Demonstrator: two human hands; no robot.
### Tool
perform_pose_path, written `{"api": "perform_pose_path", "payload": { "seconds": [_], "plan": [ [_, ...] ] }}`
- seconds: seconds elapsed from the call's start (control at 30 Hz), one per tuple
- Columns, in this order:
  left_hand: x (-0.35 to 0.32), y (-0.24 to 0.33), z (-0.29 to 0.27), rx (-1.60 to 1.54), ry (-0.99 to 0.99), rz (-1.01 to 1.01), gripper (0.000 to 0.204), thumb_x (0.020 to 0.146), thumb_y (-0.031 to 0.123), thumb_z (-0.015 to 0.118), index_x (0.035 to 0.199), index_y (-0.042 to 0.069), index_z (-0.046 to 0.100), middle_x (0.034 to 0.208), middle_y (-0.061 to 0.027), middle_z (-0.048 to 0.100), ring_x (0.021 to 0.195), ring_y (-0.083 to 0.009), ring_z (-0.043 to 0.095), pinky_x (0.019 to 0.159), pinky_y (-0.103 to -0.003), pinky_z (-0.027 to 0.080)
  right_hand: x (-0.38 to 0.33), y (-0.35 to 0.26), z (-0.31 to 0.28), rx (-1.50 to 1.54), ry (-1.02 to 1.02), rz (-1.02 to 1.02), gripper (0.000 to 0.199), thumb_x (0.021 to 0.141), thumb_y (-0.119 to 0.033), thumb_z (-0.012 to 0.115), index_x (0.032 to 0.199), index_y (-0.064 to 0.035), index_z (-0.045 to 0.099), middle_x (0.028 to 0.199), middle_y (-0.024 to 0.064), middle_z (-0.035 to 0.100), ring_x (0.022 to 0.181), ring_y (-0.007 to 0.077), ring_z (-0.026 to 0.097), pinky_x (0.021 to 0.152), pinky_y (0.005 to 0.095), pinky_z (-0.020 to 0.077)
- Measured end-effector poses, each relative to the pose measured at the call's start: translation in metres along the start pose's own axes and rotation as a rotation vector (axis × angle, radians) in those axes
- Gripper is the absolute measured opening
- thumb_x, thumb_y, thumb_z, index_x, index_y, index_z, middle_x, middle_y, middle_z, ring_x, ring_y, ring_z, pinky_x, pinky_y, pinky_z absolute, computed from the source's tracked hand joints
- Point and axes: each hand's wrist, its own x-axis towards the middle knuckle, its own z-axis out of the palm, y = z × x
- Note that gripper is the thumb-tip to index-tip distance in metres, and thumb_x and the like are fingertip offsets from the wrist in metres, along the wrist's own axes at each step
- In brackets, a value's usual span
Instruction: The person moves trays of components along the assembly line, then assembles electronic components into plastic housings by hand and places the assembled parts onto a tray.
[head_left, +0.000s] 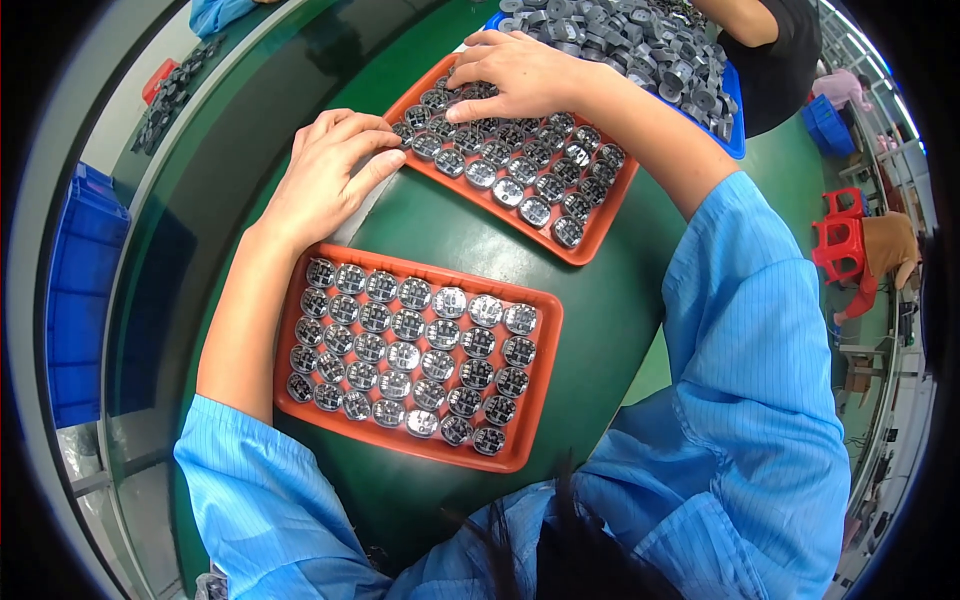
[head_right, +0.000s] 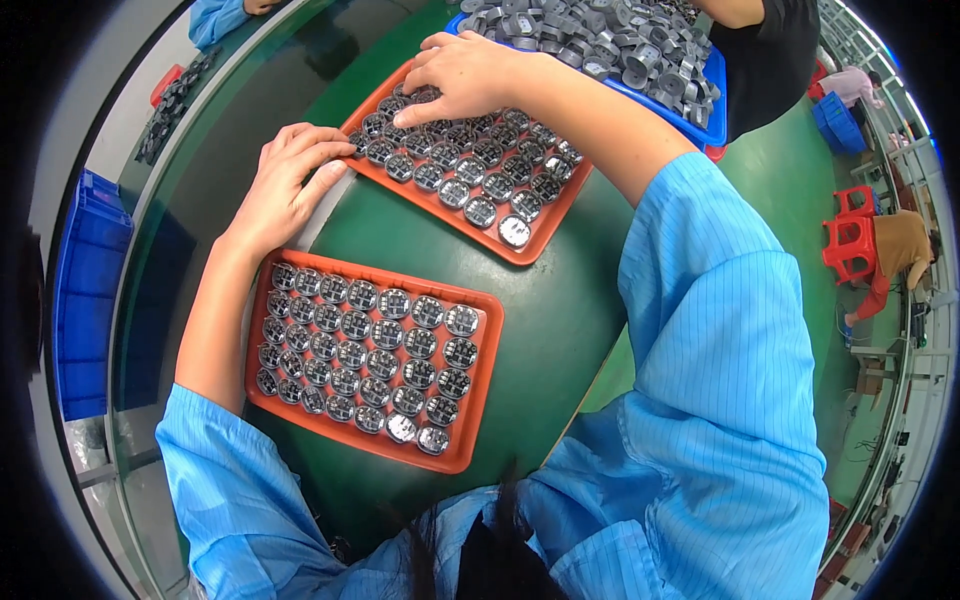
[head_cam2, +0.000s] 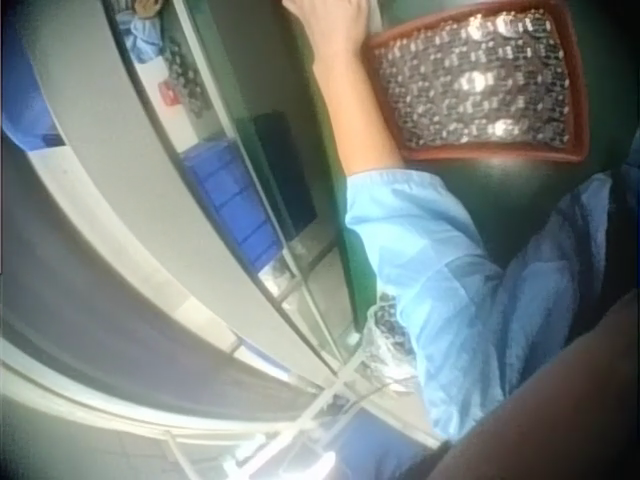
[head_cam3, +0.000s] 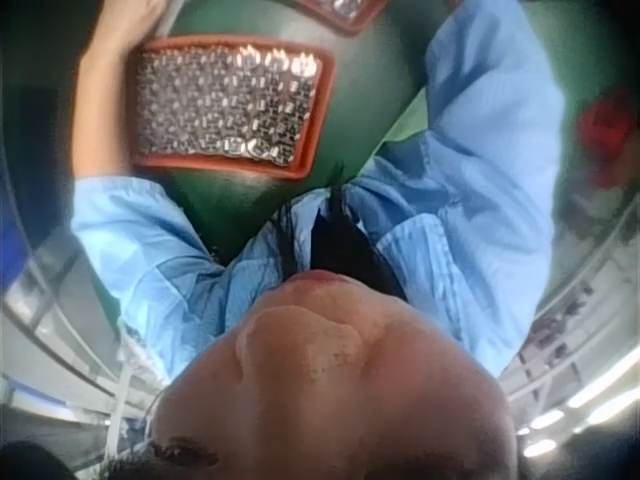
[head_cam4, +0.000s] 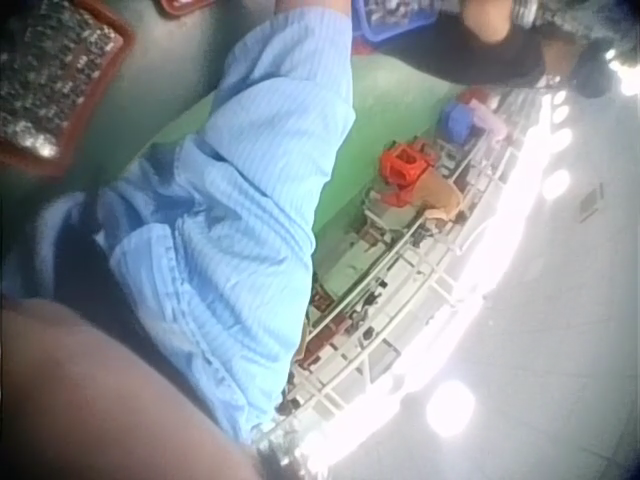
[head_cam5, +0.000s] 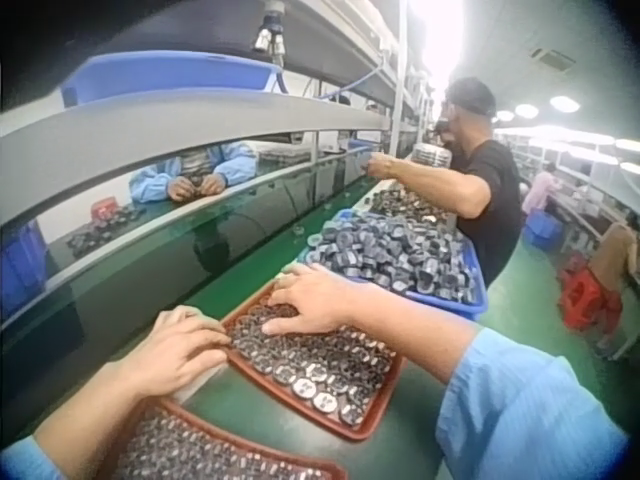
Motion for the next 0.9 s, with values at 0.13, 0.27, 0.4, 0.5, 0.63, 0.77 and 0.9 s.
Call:
{"api": "perform_pose_path", "payload": {
  "seconds": [0.13, 0.27, 0.4, 0.5, 0.63, 0.77, 0.9],
  "plan": [
    [-0.001, -0.002, 0.004, 0.057, 0.015, 0.031, 0.039, 0.092, 0.040, 0.052, 0.108, 0.007, 0.064, 0.118, -0.0053, 0.058, 0.120, -0.0237, 0.044, 0.104, -0.039, 0.028, -0.003, -0.005, -0.003, -0.012, 0.004, 0.005, 0.064, 0.086, -0.064, 0.046, 0.114, -0.0099, 0.064, 0.124, 0.0080, 0.057, 0.128, 0.0286, 0.038, 0.105, 0.0456, 0.0305],
    [0.001, 0.002, 0.003, 0.118, -0.035, 0.059, 0.035, 0.092, 0.033, 0.052, 0.113, 0.006, 0.061, 0.121, -0.0064, 0.056, 0.121, -0.0252, 0.042, 0.105, -0.040, 0.027, -0.007, -0.008, -0.005, 0.016, -0.024, 0.036, 0.062, 0.088, -0.062, 0.045, 0.115, -0.0091, 0.063, 0.126, 0.0084, 0.055, 0.130, 0.0282, 0.036, 0.108, 0.0459, 0.0284],
    [0.004, 0.004, 0.006, 0.197, -0.036, 0.107, 0.037, 0.091, 0.036, 0.052, 0.113, 0.007, 0.060, 0.121, -0.0070, 0.056, 0.121, -0.0253, 0.042, 0.104, -0.040, 0.028, -0.007, -0.009, -0.006, 0.020, -0.029, 0.036, 0.062, 0.088, -0.062, 0.044, 0.116, -0.0095, 0.062, 0.128, 0.0079, 0.054, 0.130, 0.0291, 0.036, 0.108, 0.0457, 0.0275],
    [0.007, 0.006, 0.005, 0.181, -0.027, 0.100, 0.035, 0.091, 0.035, 0.053, 0.109, 0.007, 0.060, 0.118, -0.0072, 0.056, 0.121, -0.0253, 0.042, 0.103, -0.040, 0.029, -0.005, -0.006, -0.007, 0.005, -0.053, 0.055, 0.062, 0.088, -0.062, 0.045, 0.117, -0.0097, 0.062, 0.130, 0.0087, 0.053, 0.131, 0.0295, 0.036, 0.109, 0.0458, 0.0270],
    [0.014, 0.005, 0.003, 0.034, 0.119, 0.050, 0.035, 0.090, 0.040, 0.055, 0.099, 0.007, 0.063, 0.112, -0.0062, 0.058, 0.116, -0.0245, 0.046, 0.102, -0.039, 0.030, -0.007, -0.009, -0.010, 0.047, 0.004, 0.010, 0.061, 0.087, -0.061, 0.048, 0.118, -0.0092, 0.062, 0.128, 0.0114, 0.054, 0.129, 0.0295, 0.037, 0.108, 0.0455, 0.0277],
    [0.029, 0.002, 0.011, 0.013, 0.131, 0.049, 0.040, 0.091, 0.043, 0.051, 0.099, 0.006, 0.063, 0.112, -0.0054, 0.059, 0.116, -0.0238, 0.046, 0.102, -0.039, 0.029, -0.003, -0.010, -0.016, 0.123, 0.019, -0.020, 0.061, 0.086, -0.060, 0.051, 0.117, -0.0094, 0.061, 0.122, 0.0144, 0.055, 0.124, 0.0300, 0.042, 0.105, 0.0432, 0.0312],
    [0.035, -0.002, 0.016, 0.007, 0.032, 0.016, 0.044, 0.092, 0.046, 0.049, 0.101, 0.006, 0.065, 0.112, -0.0060, 0.061, 0.117, -0.0227, 0.046, 0.103, -0.039, 0.028, -0.001, -0.002, -0.013, 0.170, 0.034, 0.029, 0.064, 0.081, -0.067, 0.050, 0.116, -0.0156, 0.063, 0.114, 0.0153, 0.060, 0.118, 0.0332, 0.048, 0.104, 0.0423, 0.0329]
  ]
}}
